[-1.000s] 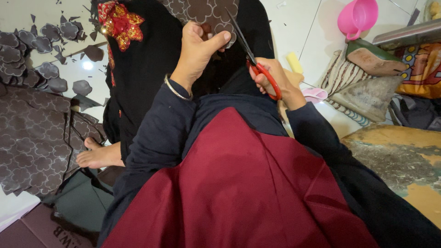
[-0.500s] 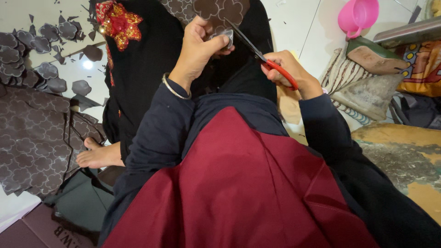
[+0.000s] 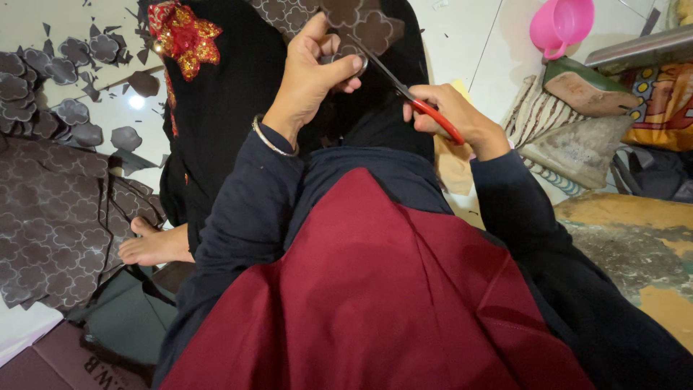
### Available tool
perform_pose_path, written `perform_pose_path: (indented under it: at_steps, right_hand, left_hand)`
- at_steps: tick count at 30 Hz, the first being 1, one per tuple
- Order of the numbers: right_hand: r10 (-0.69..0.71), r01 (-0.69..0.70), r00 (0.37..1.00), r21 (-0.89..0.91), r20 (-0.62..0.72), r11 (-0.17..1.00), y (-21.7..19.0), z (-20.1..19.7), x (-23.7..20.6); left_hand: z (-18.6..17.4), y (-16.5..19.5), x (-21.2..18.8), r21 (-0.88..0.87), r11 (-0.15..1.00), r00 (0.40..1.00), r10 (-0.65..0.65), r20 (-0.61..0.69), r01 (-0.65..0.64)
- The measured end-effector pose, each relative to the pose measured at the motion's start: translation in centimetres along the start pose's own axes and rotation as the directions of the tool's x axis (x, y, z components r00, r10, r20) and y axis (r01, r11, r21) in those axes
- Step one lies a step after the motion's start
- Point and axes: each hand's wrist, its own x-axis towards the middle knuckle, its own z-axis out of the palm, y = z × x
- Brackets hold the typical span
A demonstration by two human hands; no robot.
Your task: The person sits on the floor and uses red-handled scissors to cut a dark brown patterned fabric into small flower-shaped pieces. They hold the fabric with the left hand and cut along the edges with the right hand, placing finished pieces onto a growing pile on the floor.
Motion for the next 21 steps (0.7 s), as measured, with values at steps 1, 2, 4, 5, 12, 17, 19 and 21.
perform_pose_path:
  at_steps: [1, 2, 4, 5, 12, 17, 19, 21]
  right_hand:
    - [-0.004, 0.004, 1.0, -0.003, 0.003, 1.0, -0.1, 0.0, 0.0]
    - [-0.008, 0.008, 1.0, -0.006, 0.005, 1.0, -0.3, 0.0, 0.0]
    - [0.002, -0.003, 1.0, 0.009, 0.012, 1.0, -0.6, 0.0, 0.0]
    - [0.017, -0.017, 1.0, 0.027, 0.018, 0.999, -0.8, 0.1, -0.2]
    - [0.035, -0.042, 0.997, 0.098, 0.075, 0.994, -1.2, 0.2, 0.0]
    - [-0.009, 0.009, 0.998, -0.006, 0.066, 1.0, -0.3, -0.2, 0.2]
    - [-0.017, 0.018, 0.998, -0.015, 0.062, 1.0, 0.1, -0.3, 0.2]
    - [-0.036, 0.038, 0.998, -0.029, 0.054, 0.999, 0.4, -0.3, 0.2]
  left_hand:
    - [0.1, 0.1, -0.1, 0.004, 1.0, 1.0, 0.005, 0.011, -0.005]
    - [0.2, 0.1, -0.1, 0.008, 1.0, 1.0, 0.009, 0.023, -0.009]
    - [0.2, 0.3, -0.1, 0.017, 1.0, 1.0, 0.0, 0.024, -0.001]
    - [0.1, 0.3, -0.1, 0.022, 1.0, 1.0, -0.004, 0.024, 0.004]
    - [-0.1, 0.1, 0.0, 0.008, 1.0, 0.999, -0.029, 0.027, 0.029]
    - [-0.2, 0.1, 0.1, 0.02, 0.999, 0.998, -0.035, 0.044, 0.034]
    - [-0.2, 0.1, 0.2, 0.011, 0.999, 0.998, -0.052, 0.031, 0.051]
    - [-0.3, 0.0, 0.2, 0.005, 0.998, 0.998, -0.056, 0.017, 0.056]
